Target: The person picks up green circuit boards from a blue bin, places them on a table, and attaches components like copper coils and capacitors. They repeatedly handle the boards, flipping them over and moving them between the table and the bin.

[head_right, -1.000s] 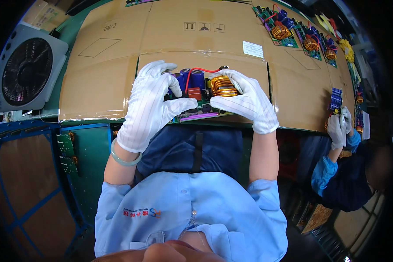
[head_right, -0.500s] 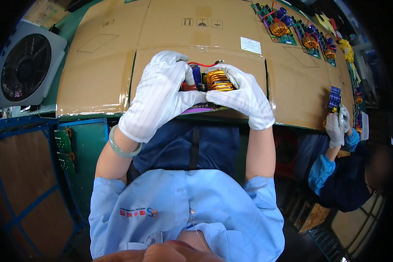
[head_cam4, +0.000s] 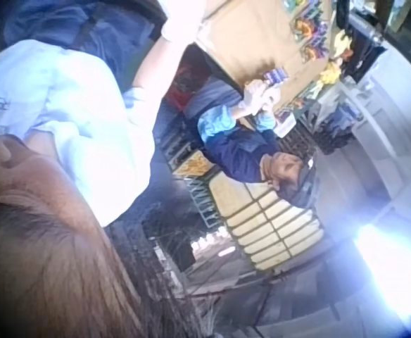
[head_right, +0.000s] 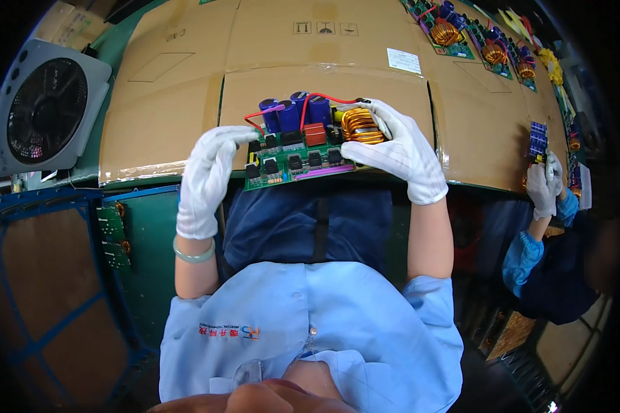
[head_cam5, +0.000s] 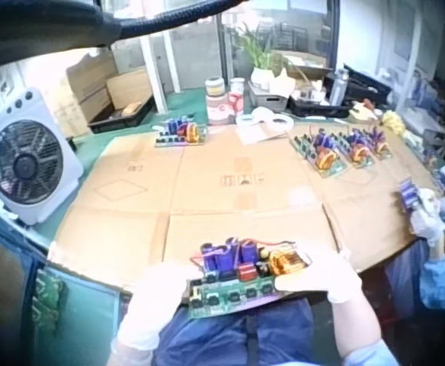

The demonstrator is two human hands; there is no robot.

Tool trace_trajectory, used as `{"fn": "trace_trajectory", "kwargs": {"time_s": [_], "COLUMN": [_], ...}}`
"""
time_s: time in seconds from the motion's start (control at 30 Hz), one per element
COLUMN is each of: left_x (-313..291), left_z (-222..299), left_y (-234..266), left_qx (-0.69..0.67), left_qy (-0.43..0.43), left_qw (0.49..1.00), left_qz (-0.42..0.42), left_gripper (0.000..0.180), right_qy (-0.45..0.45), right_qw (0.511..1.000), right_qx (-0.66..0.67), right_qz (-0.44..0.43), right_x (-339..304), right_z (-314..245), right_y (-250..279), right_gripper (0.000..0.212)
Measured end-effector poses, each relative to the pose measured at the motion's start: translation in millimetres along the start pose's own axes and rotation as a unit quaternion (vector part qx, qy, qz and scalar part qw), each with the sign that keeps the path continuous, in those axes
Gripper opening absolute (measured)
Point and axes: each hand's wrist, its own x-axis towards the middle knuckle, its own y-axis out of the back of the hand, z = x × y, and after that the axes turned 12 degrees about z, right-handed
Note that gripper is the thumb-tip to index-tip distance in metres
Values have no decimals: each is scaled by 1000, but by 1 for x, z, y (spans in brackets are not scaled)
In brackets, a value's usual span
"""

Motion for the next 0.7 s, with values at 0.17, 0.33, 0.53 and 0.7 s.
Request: {"fn": "trace_trajectory", "kwargs": {"time_s": [0.17,0.33,0.53,0.7], "left_x": [-18,-19,-15,-17], "left_z": [0,1,-3,-11], "left_y": [6,6,0,-9], "left_qx": [43,36,15,-34], "left_qy": [-11,0,27,44], "left_qw": [999,999,998,998], "left_qz": [-31,-36,-51,-24], "left_gripper": [38,37,40,34], "right_qy": [-25,-6,10,2], "right_qw": [999,1000,1000,1000], "right_qx": [22,-1,-13,-14], "right_qz": [-1,7,17,18], "right_x": [-1,-2,-4,-4], "right_z": [-8,-6,-1,3], "right_y": [-3,-3,-4,-3], "right_gripper": [62,60,61,63]}}
